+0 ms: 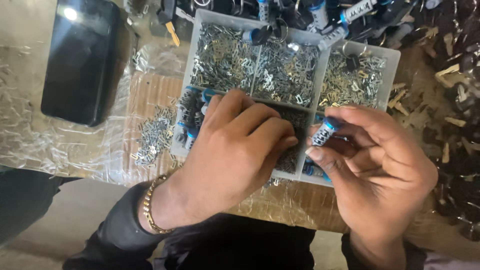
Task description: The person sits at a workbench and assembles lock cylinders by hand. They pick small metal pins and springs from a compartment organizer box and insert them one at a time into the pin chambers of a cylinder body held in the other hand, repeating the process and occasionally reaching across the table for parts.
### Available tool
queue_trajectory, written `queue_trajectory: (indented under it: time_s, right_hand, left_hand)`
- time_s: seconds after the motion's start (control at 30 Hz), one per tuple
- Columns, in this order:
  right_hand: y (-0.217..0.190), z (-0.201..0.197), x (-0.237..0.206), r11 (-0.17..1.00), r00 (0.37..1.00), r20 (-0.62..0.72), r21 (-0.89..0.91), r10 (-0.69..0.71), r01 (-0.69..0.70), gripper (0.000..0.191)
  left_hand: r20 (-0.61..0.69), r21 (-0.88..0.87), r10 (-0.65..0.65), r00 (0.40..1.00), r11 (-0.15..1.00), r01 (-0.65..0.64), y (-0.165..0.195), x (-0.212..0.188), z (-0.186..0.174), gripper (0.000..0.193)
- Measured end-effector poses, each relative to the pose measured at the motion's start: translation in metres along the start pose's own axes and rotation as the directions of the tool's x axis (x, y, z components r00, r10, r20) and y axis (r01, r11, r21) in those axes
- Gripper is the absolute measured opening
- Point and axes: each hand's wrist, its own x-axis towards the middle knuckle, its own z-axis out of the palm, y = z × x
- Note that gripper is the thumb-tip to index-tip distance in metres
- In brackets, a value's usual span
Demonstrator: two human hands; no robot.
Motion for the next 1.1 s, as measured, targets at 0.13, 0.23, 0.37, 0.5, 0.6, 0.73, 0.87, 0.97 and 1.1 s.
queue_trajectory:
  time_s: [0.13, 0.23, 0.37, 0.5, 0.6, 0.73, 0.87, 0.97, 1.1]
  right_hand:
    - [0.000, 0.002, -0.002, 1.000, 1.000, 0.007, 0.009, -0.013, 0.013, 0.040]
    - [0.003, 0.001, -0.003, 1.000, 1.000, 0.008, -0.011, -0.024, 0.024, 0.040]
    - [0.005, -0.004, -0.002, 0.998, 0.998, 0.045, -0.035, -0.045, 0.046, 0.037]
    - [0.006, -0.007, 0.000, 0.998, 0.996, 0.077, -0.046, -0.035, 0.039, 0.032]
    - [0.009, -0.007, -0.002, 0.999, 0.998, 0.066, -0.048, -0.022, 0.025, 0.030]
    - [0.010, -0.007, -0.006, 0.995, 0.997, 0.060, -0.084, -0.047, 0.052, 0.029]
    - [0.005, -0.002, -0.001, 0.964, 0.996, 0.036, -0.255, -0.075, 0.082, 0.026]
    - [0.003, 0.002, 0.008, 0.958, 0.990, 0.058, -0.251, -0.130, 0.140, 0.027]
    - [0.004, 0.002, 0.011, 0.988, 0.991, 0.033, -0.077, -0.133, 0.135, 0.032]
  left_hand:
    - [0.171, 0.184, -0.048, 0.984, 0.983, 0.016, 0.003, 0.004, 0.000, 0.009]
    - [0.059, -0.017, -0.018, 0.998, 1.000, 0.019, 0.002, 0.003, 0.000, 0.013]
    - [-0.030, -0.325, -0.062, 0.998, 0.944, 0.049, -0.002, -0.004, -0.004, 0.021]
    - [-0.071, -0.448, -0.191, 0.979, 0.883, 0.140, 0.004, -0.007, -0.004, 0.026]
    - [-0.066, -0.480, -0.219, 0.974, 0.862, 0.162, 0.006, -0.008, -0.001, 0.026]
    - [-0.063, -0.457, -0.206, 0.976, 0.876, 0.156, 0.005, -0.009, 0.002, 0.024]
    - [-0.090, -0.441, -0.140, 0.986, 0.893, 0.086, 0.005, -0.007, -0.001, 0.022]
    - [-0.114, -0.356, -0.126, 0.985, 0.931, 0.078, 0.005, 0.001, -0.004, 0.020]
    - [0.030, 0.037, -0.059, 0.998, 0.998, 0.057, 0.003, 0.011, -0.003, 0.017]
